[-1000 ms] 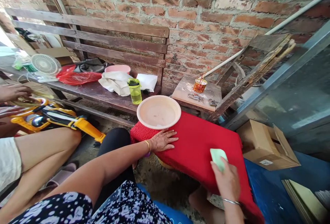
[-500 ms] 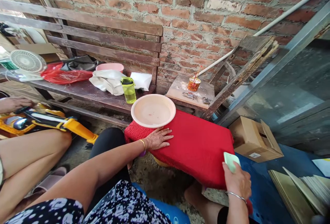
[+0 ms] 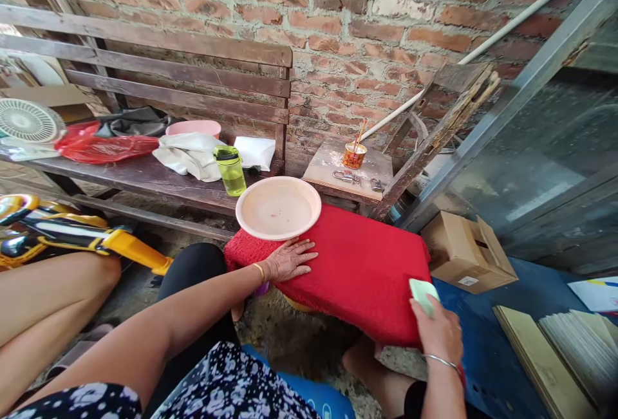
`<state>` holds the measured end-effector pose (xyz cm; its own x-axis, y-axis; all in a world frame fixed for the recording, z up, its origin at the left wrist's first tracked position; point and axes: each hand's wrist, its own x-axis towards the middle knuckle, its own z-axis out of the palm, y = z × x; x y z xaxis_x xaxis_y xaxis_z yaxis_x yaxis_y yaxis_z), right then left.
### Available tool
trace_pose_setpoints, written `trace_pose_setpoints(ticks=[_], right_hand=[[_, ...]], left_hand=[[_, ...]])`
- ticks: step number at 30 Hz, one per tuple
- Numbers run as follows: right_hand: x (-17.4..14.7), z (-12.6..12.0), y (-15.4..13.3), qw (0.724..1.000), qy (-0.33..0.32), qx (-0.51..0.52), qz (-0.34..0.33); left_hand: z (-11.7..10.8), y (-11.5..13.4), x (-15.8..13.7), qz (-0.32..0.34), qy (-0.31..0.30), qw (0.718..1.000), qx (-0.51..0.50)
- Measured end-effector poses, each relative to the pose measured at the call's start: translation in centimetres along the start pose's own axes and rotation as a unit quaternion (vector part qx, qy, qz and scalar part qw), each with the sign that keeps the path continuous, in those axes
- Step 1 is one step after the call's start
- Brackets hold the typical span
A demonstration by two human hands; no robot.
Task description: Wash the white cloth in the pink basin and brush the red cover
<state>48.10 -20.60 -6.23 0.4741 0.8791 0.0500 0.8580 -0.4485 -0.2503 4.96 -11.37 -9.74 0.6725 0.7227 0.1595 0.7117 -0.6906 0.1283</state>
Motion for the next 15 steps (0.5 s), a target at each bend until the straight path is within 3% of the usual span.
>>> trace_pose_setpoints(ticks=[2, 4, 6, 8, 10, 13, 15], right_hand=[[0.9, -0.6, 3.9, 0.992, 0.011, 0.014, 0.122], [1.3, -1.1, 5.4, 0.978, 0.022, 0.023, 0.204], [1.2, -1.3, 3.9, 0.979, 0.033, 0.037, 0.196], [0.6, -0.9, -0.5, 0.993, 0.041, 0.067, 0.086], [-0.8, 0.1, -6.6, 0.992, 0.043, 0.095, -0.067], [-3.8, 2.2, -15.6, 0.962, 0.005, 0.098, -0.255], [-5.1, 3.3, -18.8, 0.945, -0.012, 0.075, -0.319]], left_hand=[[0.0, 0.1, 0.0, -0.002, -0.008, 1.000, -0.003], [-0.1, 0.2, 0.1, -0.001, -0.010, 1.000, -0.008], [-0.2, 0.3, 0.1, 0.000, -0.005, 1.000, -0.015], [-0.3, 0.4, 0.1, -0.001, 0.006, 1.000, -0.022], [-0.4, 0.5, 0.2, -0.002, 0.014, 1.000, -0.026], [-0.6, 0.6, 0.2, 0.002, 0.015, 1.000, -0.024], [-0.8, 0.7, 0.2, 0.005, 0.012, 1.000, -0.022]])
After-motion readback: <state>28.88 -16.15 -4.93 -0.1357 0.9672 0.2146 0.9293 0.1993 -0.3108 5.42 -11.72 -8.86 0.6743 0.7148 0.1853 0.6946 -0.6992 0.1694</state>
